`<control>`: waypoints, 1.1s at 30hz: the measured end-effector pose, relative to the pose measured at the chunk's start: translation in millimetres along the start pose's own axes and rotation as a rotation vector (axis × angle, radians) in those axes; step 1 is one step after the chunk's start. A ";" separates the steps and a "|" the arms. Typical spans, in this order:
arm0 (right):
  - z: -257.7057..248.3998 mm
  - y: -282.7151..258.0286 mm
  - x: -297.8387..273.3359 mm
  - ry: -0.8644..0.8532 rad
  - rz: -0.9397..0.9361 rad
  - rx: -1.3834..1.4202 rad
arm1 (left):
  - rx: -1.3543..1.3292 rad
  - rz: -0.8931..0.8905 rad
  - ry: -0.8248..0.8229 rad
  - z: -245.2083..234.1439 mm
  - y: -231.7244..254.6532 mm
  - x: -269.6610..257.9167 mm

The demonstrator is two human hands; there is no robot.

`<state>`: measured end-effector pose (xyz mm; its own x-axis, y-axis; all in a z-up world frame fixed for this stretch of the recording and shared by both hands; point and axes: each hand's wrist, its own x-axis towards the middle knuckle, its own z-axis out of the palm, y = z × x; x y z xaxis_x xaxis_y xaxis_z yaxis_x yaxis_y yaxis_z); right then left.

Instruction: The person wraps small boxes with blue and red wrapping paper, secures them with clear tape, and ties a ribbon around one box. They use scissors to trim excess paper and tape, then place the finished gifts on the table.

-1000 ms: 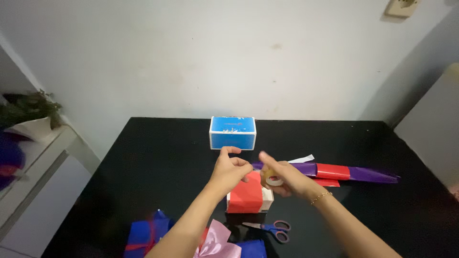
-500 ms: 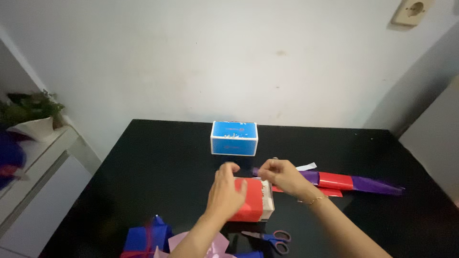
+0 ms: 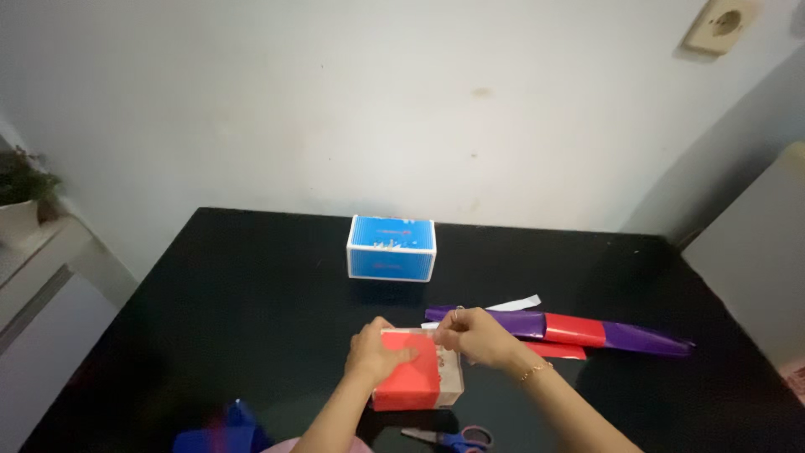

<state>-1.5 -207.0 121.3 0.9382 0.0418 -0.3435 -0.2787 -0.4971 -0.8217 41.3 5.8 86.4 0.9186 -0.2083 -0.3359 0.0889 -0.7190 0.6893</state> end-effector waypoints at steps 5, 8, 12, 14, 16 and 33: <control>29.5 4.2 20.0 0.097 0.114 -0.167 | -0.013 -0.021 0.034 1.9 -3.7 2.8; 48.6 -2.9 25.5 0.212 0.111 -0.341 | 0.048 -0.062 0.065 3.0 2.6 -0.2; 63.1 -14.8 27.9 0.370 0.216 -0.470 | 0.014 -0.025 0.086 -1.6 3.1 -10.5; 64.2 -23.0 29.8 0.398 0.227 -0.520 | 0.016 -0.039 0.073 -6.3 4.0 -15.1; 62.4 -29.4 31.2 0.408 0.242 -0.547 | 0.017 -0.047 0.071 -8.2 7.5 -17.4; 63.5 -38.8 61.9 0.357 0.394 -0.761 | 0.121 0.054 0.055 -0.5 11.9 -22.1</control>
<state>54.4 -130.0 103.0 0.8471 -0.4577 -0.2701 -0.4999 -0.8588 -0.1123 22.2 2.2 102.4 0.9408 -0.2148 -0.2623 -0.0054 -0.7830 0.6220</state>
